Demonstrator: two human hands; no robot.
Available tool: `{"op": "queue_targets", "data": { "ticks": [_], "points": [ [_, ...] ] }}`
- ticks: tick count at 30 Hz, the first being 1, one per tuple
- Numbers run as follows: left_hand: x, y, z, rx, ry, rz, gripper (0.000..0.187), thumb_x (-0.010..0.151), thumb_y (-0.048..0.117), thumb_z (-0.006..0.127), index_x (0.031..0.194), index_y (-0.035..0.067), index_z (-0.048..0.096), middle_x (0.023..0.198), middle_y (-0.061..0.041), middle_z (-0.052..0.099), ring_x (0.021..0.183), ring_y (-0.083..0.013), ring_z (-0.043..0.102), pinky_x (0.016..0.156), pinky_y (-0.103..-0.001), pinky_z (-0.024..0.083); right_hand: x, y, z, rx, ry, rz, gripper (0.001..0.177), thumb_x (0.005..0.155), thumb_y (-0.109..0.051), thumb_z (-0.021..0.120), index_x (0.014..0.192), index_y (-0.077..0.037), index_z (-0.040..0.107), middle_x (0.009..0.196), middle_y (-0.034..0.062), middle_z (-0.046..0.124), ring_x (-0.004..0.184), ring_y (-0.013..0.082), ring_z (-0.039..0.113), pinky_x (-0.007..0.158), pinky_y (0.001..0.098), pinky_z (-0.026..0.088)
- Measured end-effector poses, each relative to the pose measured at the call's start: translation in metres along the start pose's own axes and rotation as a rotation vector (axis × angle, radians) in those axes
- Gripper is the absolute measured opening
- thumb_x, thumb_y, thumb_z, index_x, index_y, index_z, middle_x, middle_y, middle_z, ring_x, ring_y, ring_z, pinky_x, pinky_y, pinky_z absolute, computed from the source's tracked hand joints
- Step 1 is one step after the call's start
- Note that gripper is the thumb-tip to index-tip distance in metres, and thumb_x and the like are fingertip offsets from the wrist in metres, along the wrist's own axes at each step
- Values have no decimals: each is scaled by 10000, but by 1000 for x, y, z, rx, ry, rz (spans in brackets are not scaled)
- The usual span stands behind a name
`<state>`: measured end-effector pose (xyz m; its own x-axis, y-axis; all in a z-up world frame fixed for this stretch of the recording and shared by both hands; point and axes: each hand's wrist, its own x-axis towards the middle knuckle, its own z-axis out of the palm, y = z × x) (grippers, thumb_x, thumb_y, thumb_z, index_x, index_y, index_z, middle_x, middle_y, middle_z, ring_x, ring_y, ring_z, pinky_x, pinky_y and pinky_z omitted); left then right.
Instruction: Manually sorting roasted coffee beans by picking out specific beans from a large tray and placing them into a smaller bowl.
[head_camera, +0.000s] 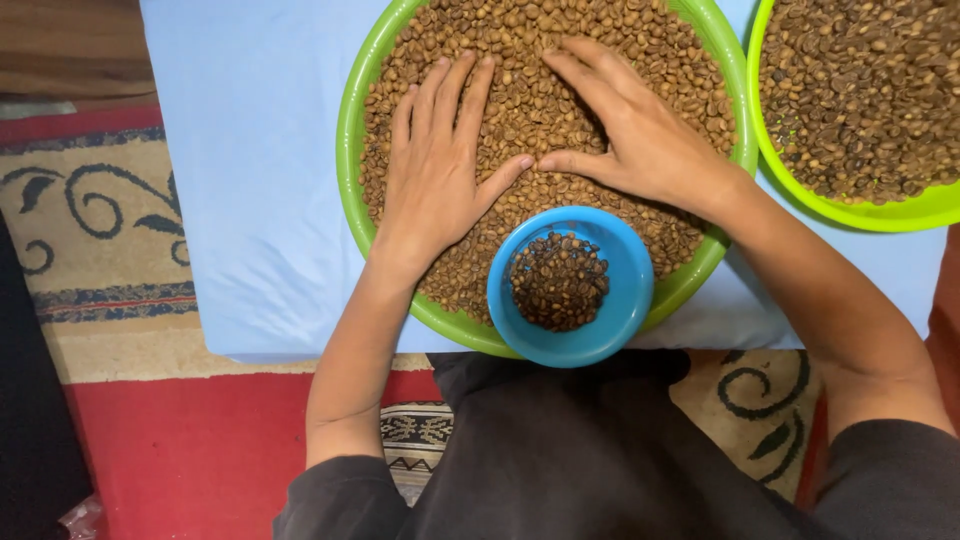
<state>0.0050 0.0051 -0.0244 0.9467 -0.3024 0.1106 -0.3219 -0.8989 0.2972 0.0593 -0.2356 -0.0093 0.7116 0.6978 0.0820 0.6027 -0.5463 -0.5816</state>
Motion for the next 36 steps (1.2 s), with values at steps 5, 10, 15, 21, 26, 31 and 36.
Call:
{"op": "queue_targets", "data": {
  "ticks": [5, 10, 15, 21, 26, 31, 36],
  "points": [
    [-1, 2, -5, -37, 75, 63, 685, 1019, 503, 673, 1490, 57, 452, 1465, -167, 443, 1363, -360, 390, 1128, -510, 317, 1, -7, -3, -33, 7, -115, 561, 966, -277, 744, 1416, 22, 595, 1488, 274, 480, 1405, 452, 435, 1134, 553, 426],
    [2, 3, -13, -113, 88, 143, 486, 1007, 363, 676, 1343, 32, 557, 1346, -124, 496, 1273, -326, 434, 1090, -486, 310, -9, -4, -14, -111, -34, -152, 415, 931, -149, 714, 1294, 44, 667, 1447, 227, 543, 1371, 400, 482, 1111, 490, 448],
    [-2, 4, -24, -218, 33, 229, 329, 1038, 291, 626, 1284, 74, 600, 1345, -86, 541, 1284, -297, 439, 1108, -463, 302, -23, -13, -30, -174, -95, -138, 315, 984, -193, 664, 1207, 27, 697, 1364, 184, 625, 1264, 372, 576, 1054, 459, 483],
    [-1, 10, -41, -368, 17, 260, 449, 1022, 347, 660, 1360, 60, 590, 1371, -102, 573, 1330, -292, 492, 1183, -457, 303, -31, -31, -46, -166, -30, -111, 344, 980, -195, 693, 1221, 49, 722, 1361, 185, 666, 1226, 372, 635, 1030, 446, 499],
    [-1, 3, -23, -238, 6, 130, 578, 1045, 484, 622, 1474, 112, 510, 1569, -119, 385, 1503, -309, 289, 1261, -591, 91, -36, -28, -40, -255, -60, -128, 309, 996, -234, 662, 1168, 3, 758, 1301, 125, 716, 1178, 310, 654, 1030, 412, 479],
    [-2, -4, -6, -102, -88, -24, 810, 1045, 652, 521, 1631, 119, 350, 1688, -177, 178, 1557, -347, 40, 1230, -669, -30, -25, -28, -51, -206, -53, -97, 243, 994, -165, 687, 1090, 38, 782, 1254, 119, 757, 1006, 300, 706, 968, 426, 520],
    [-1, -4, 1, -98, -123, 56, 795, 1057, 667, 397, 1615, 101, 389, 1686, -165, 150, 1541, -341, 4, 1238, -642, -38, -4, -9, -42, -253, -12, 10, 192, 974, -88, 767, 1109, 48, 770, 1030, 142, 724, 770, 291, 666, 774, 420, 550]
  ]
}}
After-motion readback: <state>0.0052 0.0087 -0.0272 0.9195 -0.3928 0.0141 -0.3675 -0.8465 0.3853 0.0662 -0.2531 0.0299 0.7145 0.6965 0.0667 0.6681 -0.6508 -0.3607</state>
